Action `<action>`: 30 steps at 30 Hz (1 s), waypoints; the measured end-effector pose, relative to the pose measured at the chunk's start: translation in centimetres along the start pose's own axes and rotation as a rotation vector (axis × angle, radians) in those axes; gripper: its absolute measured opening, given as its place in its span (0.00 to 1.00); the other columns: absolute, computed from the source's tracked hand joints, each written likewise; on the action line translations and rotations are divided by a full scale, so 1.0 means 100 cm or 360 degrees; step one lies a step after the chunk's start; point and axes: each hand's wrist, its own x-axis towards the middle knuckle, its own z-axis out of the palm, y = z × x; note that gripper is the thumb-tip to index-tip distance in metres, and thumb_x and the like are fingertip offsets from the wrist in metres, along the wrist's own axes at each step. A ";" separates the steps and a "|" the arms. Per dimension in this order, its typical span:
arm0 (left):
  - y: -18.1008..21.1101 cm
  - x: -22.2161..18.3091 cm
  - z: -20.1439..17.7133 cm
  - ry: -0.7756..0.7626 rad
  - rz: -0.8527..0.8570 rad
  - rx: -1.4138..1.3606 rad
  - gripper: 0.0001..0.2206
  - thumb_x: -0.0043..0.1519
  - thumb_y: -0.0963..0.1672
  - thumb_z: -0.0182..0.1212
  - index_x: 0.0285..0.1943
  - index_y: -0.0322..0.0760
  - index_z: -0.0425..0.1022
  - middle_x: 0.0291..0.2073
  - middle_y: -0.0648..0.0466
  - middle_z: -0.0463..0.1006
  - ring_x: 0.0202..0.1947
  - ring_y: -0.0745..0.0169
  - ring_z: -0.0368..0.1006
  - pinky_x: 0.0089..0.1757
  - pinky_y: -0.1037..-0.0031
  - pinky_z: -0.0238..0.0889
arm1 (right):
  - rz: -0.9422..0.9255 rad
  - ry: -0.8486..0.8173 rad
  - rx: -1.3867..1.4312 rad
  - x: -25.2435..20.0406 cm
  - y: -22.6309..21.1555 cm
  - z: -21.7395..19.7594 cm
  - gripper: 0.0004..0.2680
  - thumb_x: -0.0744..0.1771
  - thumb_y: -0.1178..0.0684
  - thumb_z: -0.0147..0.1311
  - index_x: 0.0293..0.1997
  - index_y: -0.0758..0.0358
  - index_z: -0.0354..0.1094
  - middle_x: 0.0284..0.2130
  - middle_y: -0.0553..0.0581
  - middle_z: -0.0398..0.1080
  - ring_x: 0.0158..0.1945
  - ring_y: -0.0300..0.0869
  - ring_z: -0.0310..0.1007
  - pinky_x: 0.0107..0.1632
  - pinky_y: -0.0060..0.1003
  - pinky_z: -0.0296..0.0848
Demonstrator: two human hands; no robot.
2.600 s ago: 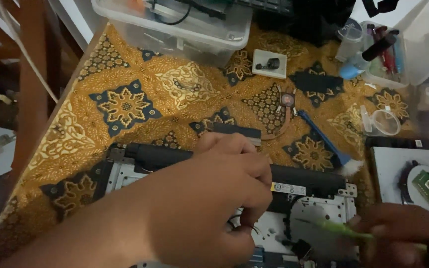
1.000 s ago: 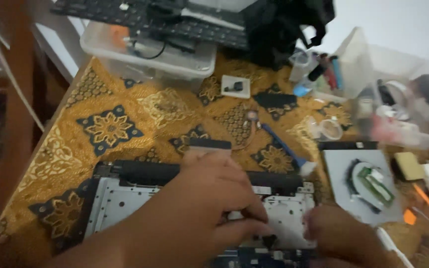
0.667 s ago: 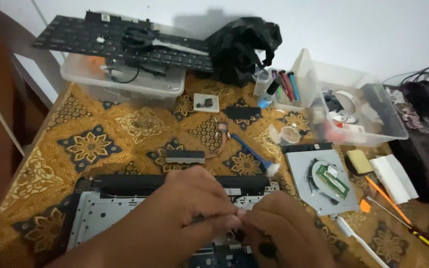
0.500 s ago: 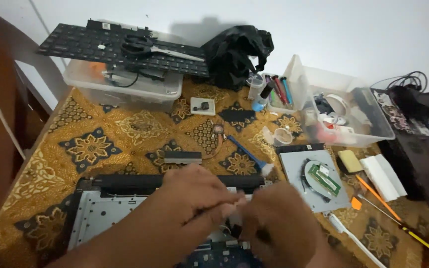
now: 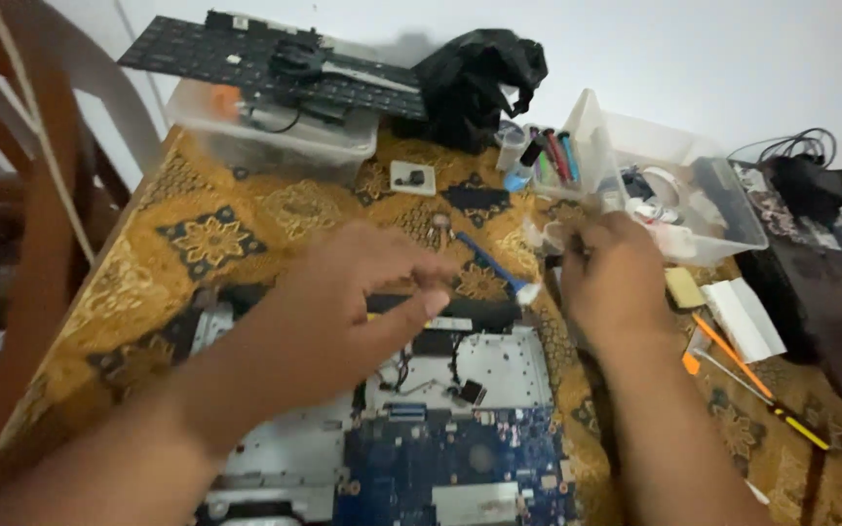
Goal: Removing internal hardware components such as the motherboard and hard drive from a laptop chassis.
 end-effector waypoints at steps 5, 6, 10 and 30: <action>0.016 -0.015 -0.024 -0.0038 0.0210 0.0137 0.21 0.67 0.52 0.47 0.61 0.44 0.78 0.56 0.51 0.81 0.60 0.51 0.68 0.55 0.51 0.58 | 0.0305 -0.0043 0.0330 -0.028 -0.043 -0.065 0.11 0.70 0.53 0.54 0.57 0.64 0.73 0.46 0.64 0.73 0.54 0.56 0.70 0.55 0.54 0.68; 0.021 -0.019 -0.029 -0.0113 0.0128 0.0188 0.22 0.67 0.54 0.46 0.62 0.44 0.79 0.64 0.48 0.76 0.72 0.42 0.59 0.61 0.41 0.48 | 0.0217 0.0086 0.0485 -0.039 -0.039 -0.071 0.08 0.70 0.55 0.55 0.52 0.63 0.76 0.46 0.61 0.75 0.52 0.52 0.73 0.55 0.46 0.67; 0.036 -0.042 -0.021 -0.0368 -0.0203 0.0468 0.22 0.66 0.55 0.50 0.63 0.46 0.79 0.65 0.52 0.76 0.66 0.49 0.65 0.61 0.45 0.51 | 0.0268 -0.0194 0.0476 -0.095 -0.068 -0.109 0.13 0.70 0.47 0.49 0.52 0.62 0.78 0.42 0.63 0.79 0.47 0.51 0.77 0.53 0.45 0.70; 0.022 -0.173 0.027 -0.0254 -0.0179 0.0728 0.37 0.55 0.60 0.71 0.67 0.40 0.69 0.54 0.50 0.66 0.59 0.45 0.57 0.55 0.50 0.43 | 0.0433 -0.1639 0.0385 -0.208 0.053 0.008 0.56 0.57 0.32 0.78 0.80 0.25 0.13 0.74 0.49 0.49 0.77 0.43 0.53 0.79 0.47 0.46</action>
